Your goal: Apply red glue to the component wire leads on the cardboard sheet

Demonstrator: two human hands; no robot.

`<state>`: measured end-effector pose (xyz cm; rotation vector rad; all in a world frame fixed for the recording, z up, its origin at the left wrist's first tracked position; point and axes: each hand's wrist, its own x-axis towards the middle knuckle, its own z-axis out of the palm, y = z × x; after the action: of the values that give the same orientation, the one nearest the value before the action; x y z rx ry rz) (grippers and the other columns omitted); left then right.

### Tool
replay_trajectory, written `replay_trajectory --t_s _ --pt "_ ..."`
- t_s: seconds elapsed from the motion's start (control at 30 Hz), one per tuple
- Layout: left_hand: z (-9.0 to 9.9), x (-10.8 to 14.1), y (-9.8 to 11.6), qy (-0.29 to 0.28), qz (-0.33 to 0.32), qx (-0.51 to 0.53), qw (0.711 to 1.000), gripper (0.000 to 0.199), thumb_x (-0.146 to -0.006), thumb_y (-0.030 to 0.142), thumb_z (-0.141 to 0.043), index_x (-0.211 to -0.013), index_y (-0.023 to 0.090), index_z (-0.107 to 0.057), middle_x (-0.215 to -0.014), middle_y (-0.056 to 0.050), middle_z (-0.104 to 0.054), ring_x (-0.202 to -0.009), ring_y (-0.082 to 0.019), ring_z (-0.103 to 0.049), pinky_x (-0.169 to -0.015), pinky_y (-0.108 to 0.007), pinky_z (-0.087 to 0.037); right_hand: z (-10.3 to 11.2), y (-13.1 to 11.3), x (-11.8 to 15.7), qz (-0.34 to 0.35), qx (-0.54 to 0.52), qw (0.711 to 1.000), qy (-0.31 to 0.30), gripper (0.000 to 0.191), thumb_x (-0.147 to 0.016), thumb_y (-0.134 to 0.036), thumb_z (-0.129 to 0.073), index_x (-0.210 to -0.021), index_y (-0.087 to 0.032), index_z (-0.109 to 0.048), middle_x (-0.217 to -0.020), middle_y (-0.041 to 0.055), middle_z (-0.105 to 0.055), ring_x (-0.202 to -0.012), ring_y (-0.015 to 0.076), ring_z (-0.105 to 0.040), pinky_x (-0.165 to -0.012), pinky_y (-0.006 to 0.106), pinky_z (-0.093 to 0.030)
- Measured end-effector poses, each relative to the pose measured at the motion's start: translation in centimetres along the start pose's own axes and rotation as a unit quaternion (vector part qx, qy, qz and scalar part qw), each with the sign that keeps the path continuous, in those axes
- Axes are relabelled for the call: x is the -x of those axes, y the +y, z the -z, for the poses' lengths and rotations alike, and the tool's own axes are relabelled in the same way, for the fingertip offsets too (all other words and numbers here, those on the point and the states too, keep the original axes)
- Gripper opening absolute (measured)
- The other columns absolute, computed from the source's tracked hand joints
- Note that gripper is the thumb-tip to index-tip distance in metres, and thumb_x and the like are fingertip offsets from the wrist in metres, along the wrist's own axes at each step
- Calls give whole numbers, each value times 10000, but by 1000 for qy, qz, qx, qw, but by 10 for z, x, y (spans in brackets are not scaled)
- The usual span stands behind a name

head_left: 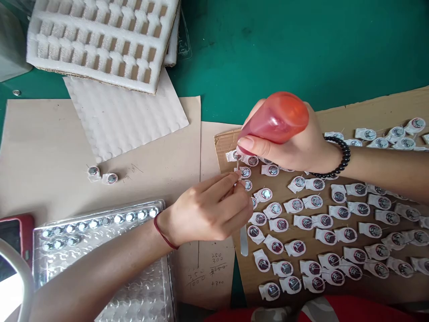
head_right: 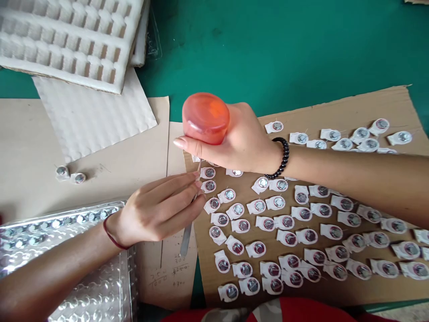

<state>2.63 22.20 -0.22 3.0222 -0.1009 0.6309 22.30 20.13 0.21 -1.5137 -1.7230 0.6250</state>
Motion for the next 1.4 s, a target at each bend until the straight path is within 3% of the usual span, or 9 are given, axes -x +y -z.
replay_trajectory --t_s 0.33,0.9,1.07,1.4 --pt "1 -1 0 -2 3 4 1000 143 -703 134 -642 -843 138 -610 -827 -4 -623 -947 -226 -611 -830 -315 -565 1 3 1 14 -25 1000 9 421 -696 -557 -544 -654 -138 -557 -685 16 -576 -655 63 -509 -616 218 -424" --pt "1 -3 -3 15 8 34 999 113 -701 120 -643 -809 124 -612 -778 -17 -631 -882 -226 -636 -784 -321 -587 1 5 3 21 -22 999 38 364 -741 -500 -522 -668 -148 -574 -743 13 -603 -667 68 -532 -615 220 -421" --pt "1 -3 -3 15 13 39 999 100 -710 116 -634 -804 124 -603 -778 -17 -625 -885 -217 -634 -776 -319 -590 3 5 4 21 -2 999 32 286 -686 -430 -616 -648 -150 -568 -729 5 -605 -650 69 -525 -588 226 -397" --pt "3 -3 -6 24 30 57 998 115 -728 123 -619 -838 113 -587 -802 -31 -632 -903 -220 -628 -734 -318 -596 7 6 6 23 16 999 31 309 -680 -467 -606 -691 -162 -558 -733 -2 -593 -650 64 -518 -577 213 -406"
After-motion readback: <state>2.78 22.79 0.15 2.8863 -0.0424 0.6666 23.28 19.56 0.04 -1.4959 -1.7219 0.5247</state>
